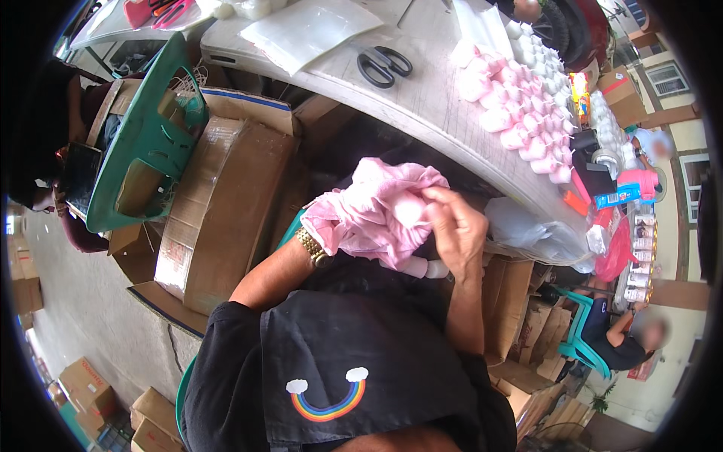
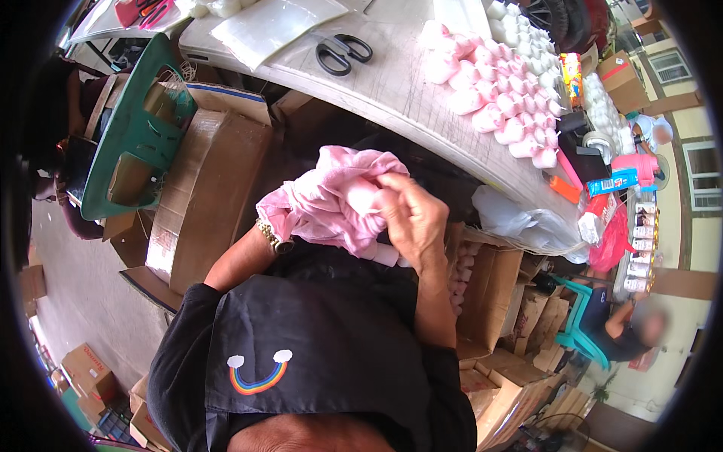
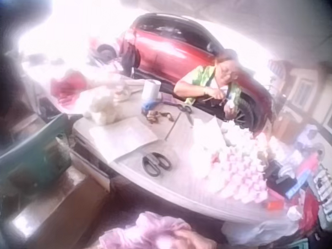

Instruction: The person assembles small pink cylindrical foam pieces into a larger decorative arrangement by threading them onto a string. They repeatedly pick up foam pieces, insert the string, and adjust the growing cluster. The person also handles a pink fabric piece and uses scissors to cut the string.

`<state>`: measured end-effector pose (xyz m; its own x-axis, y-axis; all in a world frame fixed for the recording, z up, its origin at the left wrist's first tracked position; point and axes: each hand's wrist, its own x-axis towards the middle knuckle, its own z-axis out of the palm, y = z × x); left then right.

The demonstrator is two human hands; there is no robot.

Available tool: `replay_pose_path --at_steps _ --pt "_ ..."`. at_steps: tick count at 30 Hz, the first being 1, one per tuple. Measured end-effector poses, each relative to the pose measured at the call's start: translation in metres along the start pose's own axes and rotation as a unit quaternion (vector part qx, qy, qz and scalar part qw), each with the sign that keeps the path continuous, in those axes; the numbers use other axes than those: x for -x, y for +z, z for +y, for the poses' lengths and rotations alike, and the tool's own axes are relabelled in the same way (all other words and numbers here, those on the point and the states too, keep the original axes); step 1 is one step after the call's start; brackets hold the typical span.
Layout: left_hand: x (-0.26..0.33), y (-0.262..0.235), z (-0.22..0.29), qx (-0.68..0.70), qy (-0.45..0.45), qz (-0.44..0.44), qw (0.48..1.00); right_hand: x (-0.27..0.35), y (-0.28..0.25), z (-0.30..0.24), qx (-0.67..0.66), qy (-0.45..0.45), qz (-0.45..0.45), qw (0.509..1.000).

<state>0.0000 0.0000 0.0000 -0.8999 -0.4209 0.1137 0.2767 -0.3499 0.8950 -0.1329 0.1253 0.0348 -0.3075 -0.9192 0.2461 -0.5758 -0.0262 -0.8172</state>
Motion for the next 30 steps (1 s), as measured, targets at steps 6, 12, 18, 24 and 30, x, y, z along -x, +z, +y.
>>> replay_pose_path --at_steps 6,12,18,24,30 --pt "0.011 -0.003 0.021 -0.099 0.086 0.030 0.991 0.015 -0.007 0.033 -0.397 0.137 -0.092 0.903" --pt "0.009 -0.004 0.038 0.228 -0.059 0.090 0.968 0.026 0.018 0.071 -0.135 0.041 -0.166 0.976" --pt "0.008 -0.010 0.028 0.020 0.070 0.093 0.993 0.002 -0.031 0.016 -0.145 0.019 0.029 0.989" --pt "0.000 -0.005 0.021 -0.357 0.173 0.073 0.915 -0.010 0.010 -0.019 0.040 0.015 -0.003 0.999" --pt "0.005 -0.001 0.050 -0.324 0.037 0.013 0.945 -0.016 0.011 -0.013 0.117 0.069 -0.084 0.987"
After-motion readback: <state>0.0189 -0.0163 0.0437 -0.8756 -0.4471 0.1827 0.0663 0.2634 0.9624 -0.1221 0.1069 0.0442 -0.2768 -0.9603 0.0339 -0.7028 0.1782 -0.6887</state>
